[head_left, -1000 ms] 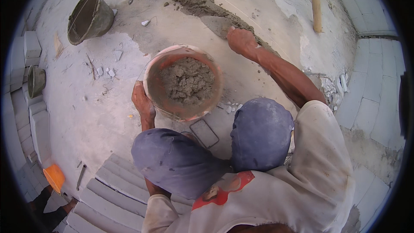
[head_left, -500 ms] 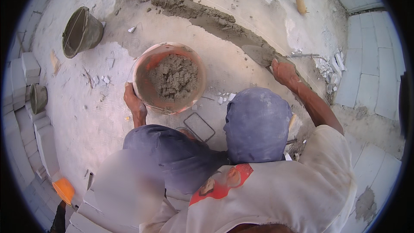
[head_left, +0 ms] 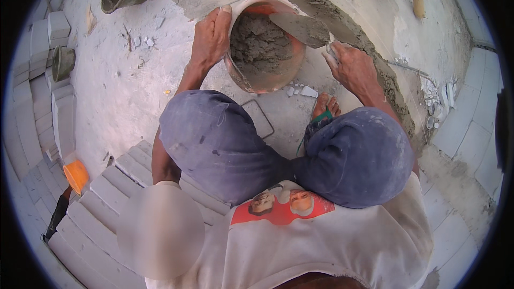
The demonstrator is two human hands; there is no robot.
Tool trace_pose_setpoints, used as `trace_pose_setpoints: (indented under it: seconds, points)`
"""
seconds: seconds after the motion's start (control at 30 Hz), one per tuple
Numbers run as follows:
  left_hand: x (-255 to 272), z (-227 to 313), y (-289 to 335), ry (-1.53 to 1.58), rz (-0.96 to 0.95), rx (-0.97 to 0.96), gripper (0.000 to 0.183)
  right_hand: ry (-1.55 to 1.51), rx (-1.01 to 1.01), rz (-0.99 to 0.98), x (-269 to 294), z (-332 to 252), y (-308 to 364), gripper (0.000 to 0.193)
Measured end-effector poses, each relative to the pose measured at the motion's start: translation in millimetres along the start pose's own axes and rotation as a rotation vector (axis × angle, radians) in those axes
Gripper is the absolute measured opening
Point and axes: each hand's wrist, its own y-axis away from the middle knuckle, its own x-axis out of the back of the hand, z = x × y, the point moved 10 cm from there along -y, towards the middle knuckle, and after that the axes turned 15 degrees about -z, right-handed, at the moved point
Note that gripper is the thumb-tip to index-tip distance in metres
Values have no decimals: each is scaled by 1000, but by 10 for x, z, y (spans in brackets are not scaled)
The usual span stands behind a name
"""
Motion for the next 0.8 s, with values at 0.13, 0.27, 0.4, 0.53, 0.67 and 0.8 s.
trace_pose_setpoints:
  seconds: [0.13, 0.27, 0.4, 0.53, 0.67, 0.8]
  points:
    - [15, -34, -19, -26, -14, -47, 46, -147, 233, -23, -436, -456, -566, 38]
    - [39, -80, 71, -88, 27, -126, 40, -237, 318, -22, -556, -670, -505, 37]
    - [-16, -11, 139, -184, 35, -191, 47, -92, 300, -50, -548, -621, -470, 33]
    - [43, -26, 158, 4, 102, -56, 45, 119, 199, 34, -261, -385, -209, 24]
    - [28, -76, 86, 48, 104, -41, 48, 309, 185, 15, -266, -283, -199, 23]
    - [-30, -64, 83, 64, 159, -101, 48, 266, 266, -204, -572, -361, -163, 27]
